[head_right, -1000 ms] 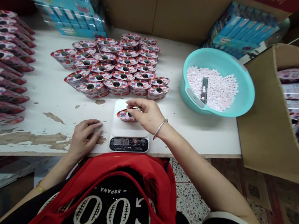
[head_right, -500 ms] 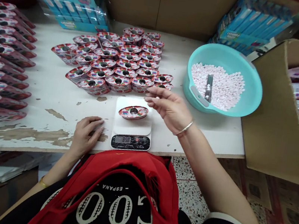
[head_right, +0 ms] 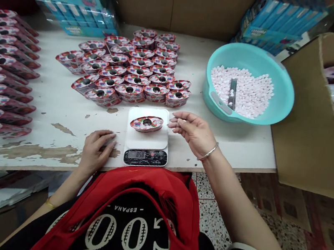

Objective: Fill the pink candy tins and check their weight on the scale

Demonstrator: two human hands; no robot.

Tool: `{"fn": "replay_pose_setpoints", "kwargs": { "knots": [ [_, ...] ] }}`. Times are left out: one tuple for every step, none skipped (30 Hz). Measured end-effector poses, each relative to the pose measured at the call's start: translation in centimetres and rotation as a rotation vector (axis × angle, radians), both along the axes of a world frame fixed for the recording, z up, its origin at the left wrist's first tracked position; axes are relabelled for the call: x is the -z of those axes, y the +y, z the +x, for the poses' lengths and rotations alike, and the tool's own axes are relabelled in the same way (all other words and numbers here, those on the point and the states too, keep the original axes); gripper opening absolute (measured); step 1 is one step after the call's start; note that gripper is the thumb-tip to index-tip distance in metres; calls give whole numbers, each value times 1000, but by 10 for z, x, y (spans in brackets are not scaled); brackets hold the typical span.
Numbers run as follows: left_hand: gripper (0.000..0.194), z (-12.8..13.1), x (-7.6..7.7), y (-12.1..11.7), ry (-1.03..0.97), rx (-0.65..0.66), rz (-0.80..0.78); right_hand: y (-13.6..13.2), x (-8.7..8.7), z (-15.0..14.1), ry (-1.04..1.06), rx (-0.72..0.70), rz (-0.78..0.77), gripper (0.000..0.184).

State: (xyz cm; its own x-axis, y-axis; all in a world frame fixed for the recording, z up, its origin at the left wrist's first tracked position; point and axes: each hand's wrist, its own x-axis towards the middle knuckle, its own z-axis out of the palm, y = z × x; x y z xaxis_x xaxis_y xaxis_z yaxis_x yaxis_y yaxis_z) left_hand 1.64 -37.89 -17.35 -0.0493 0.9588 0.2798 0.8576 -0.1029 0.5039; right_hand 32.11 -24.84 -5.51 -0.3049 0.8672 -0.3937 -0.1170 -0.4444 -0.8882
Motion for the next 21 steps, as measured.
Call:
{"fn": "replay_pose_setpoints", "kwargs": {
  "knots": [
    [23, 0, 0, 0, -2, 0, -1, -1, -2, -6, 0, -31, 16, 28],
    [24, 0, 0, 0, -4, 0, -3, -2, -4, -13, 1, -66, 35, 27],
    [24, 0, 0, 0, -6, 1, -4, -3, -5, -21, 2, -103, 54, 25],
    [24, -1, 0, 1, -7, 1, -7, -4, -6, -30, 1, -141, 72, 23],
    [24, -1, -1, 1, -7, 0, -10, -4, -6, -39, -5, -177, 88, 20],
    [24, -1, -1, 1, -8, -1, -14, -4, -6, -47, -19, -213, 101, 18],
    [24, -1, -1, 1, -9, -2, -15, -3, -6, -54, -41, -245, 111, 17],
    [24, -1, -1, 1, -11, -2, -16, -3, -5, -60, -67, -271, 119, 18],
    [24, 0, -1, 1, -13, -2, -16, -3, -6, -64, -95, -289, 131, 19],
    [24, 0, -1, 1, -15, -2, -15, -3, -7, -66, -123, -297, 151, 21],
    [24, 0, -2, 1, -16, -2, -12, -4, -10, -66, -150, -293, 184, 22],
    [24, 0, -2, 1, -18, -1, -11, -4, -14, -64, -176, -276, 229, 23],
    [23, 0, -1, 1, -19, 1, -10, -4, -19, -60, -205, -244, 289, 22],
    [23, 0, -1, 1, -20, 3, -8, -2, -26, -54, -237, -201, 359, 21],
    [23, 0, -1, 1, -19, 5, -7, 2, -32, -44, -280, -148, 433, 20],
    [23, 0, -1, 0, -17, 6, -6, 9, -38, -32, -334, -84, 507, 19],
    [23, 0, -1, 0, -15, 5, -6, 19, -42, -17, -405, -12, 575, 19],
    [23, 0, -1, 0, -14, 3, -6, 32, -43, 1, -500, 65, 632, 20],
    [23, 0, -1, 0, -13, 2, -8, 47, -43, 21, -612, 150, 676, 21],
    [23, 0, -1, 0, -11, 1, -10, 65, -39, 43, -750, 221, 698, 23],
    [23, 0, -2, 0, -9, 1, -11, 84, -33, 65, -931, 275, 697, 27]
  ]
}}
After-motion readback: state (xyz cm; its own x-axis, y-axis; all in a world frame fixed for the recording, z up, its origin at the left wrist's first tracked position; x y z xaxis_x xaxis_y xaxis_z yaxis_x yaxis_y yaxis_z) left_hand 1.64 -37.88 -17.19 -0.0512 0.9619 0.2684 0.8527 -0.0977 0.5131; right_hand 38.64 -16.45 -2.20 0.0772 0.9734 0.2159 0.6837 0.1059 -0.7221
